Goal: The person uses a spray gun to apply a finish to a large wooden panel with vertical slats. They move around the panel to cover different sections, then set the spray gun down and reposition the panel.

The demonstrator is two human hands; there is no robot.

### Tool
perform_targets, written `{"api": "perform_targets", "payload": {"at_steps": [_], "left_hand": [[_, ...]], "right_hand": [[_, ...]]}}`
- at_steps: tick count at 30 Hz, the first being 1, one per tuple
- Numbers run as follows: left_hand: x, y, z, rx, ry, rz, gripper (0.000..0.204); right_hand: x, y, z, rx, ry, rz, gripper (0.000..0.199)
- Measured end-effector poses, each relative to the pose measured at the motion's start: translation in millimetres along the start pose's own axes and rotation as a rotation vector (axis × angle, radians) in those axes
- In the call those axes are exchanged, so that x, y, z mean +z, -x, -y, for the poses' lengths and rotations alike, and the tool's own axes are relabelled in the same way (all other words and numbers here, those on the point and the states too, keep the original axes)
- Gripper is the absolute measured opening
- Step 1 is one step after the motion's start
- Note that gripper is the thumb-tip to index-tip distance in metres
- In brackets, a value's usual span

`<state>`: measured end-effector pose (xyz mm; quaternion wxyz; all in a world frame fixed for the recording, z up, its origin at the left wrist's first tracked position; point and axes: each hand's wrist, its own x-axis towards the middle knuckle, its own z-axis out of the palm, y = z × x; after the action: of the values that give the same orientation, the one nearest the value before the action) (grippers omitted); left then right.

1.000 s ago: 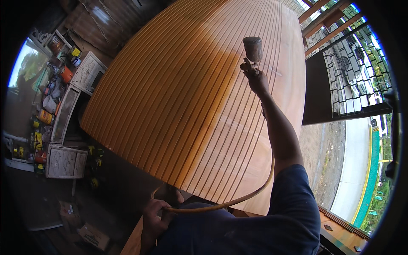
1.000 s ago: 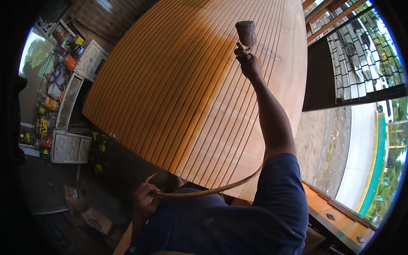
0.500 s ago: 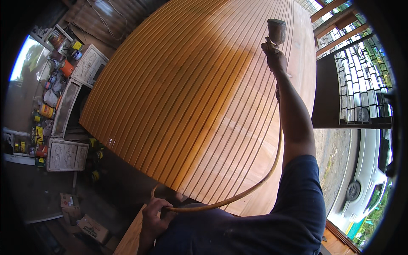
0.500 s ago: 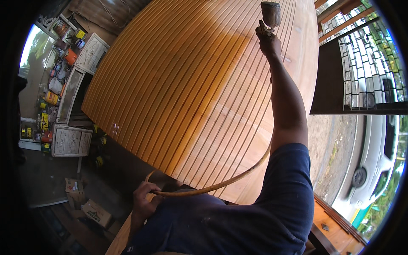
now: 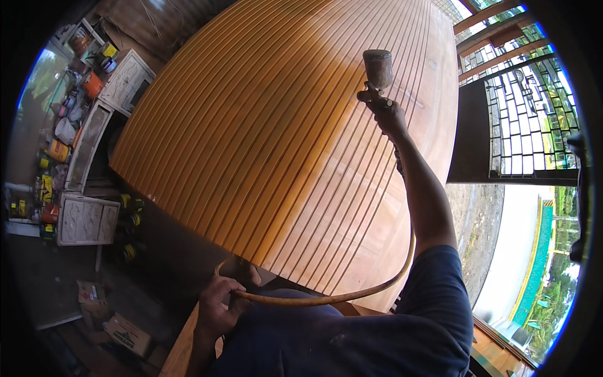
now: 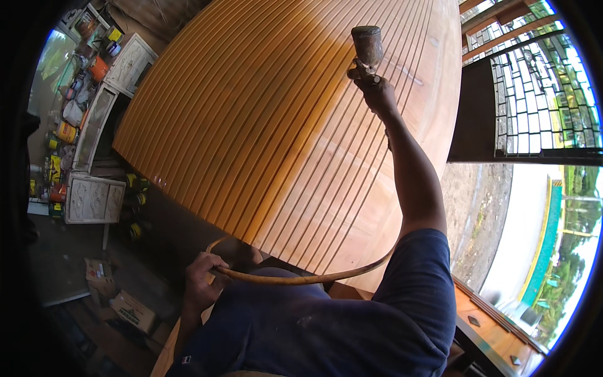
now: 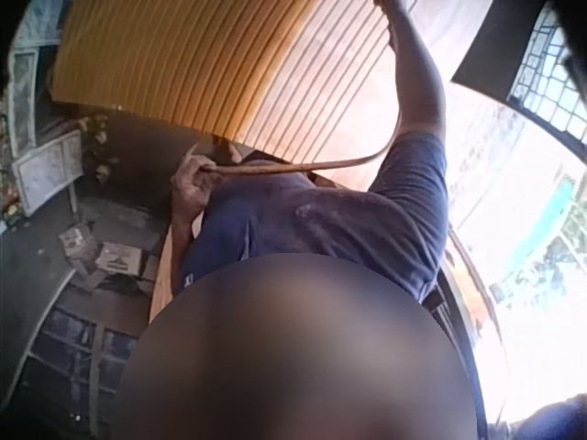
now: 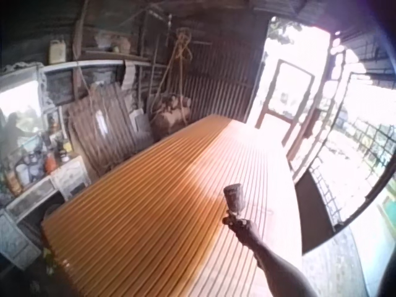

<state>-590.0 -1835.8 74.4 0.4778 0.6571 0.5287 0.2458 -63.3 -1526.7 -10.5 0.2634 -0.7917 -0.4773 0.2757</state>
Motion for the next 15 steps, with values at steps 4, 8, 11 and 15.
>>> {"api": "perform_targets", "payload": {"at_steps": [4,8,11,15], "left_hand": [[-13.5,11.0,8.2,-0.012,0.04,0.0,0.034],[-27.1,23.9,17.4,0.024,0.028,0.007,0.038],[-35.4,36.9,27.4,0.045,0.049,-0.001,0.043],[-46.2,58.8,36.4,0.041,0.071,-0.001,0.047]], "right_hand": [[21.3,49.0,2.6,-0.056,0.017,0.06,0.041],[35.7,101.0,9.5,-0.128,0.059,0.109,0.035],[46.0,147.7,11.6,-0.079,-0.019,0.138,0.032],[60.6,211.3,10.4,-0.086,0.014,0.179,0.028]]}}
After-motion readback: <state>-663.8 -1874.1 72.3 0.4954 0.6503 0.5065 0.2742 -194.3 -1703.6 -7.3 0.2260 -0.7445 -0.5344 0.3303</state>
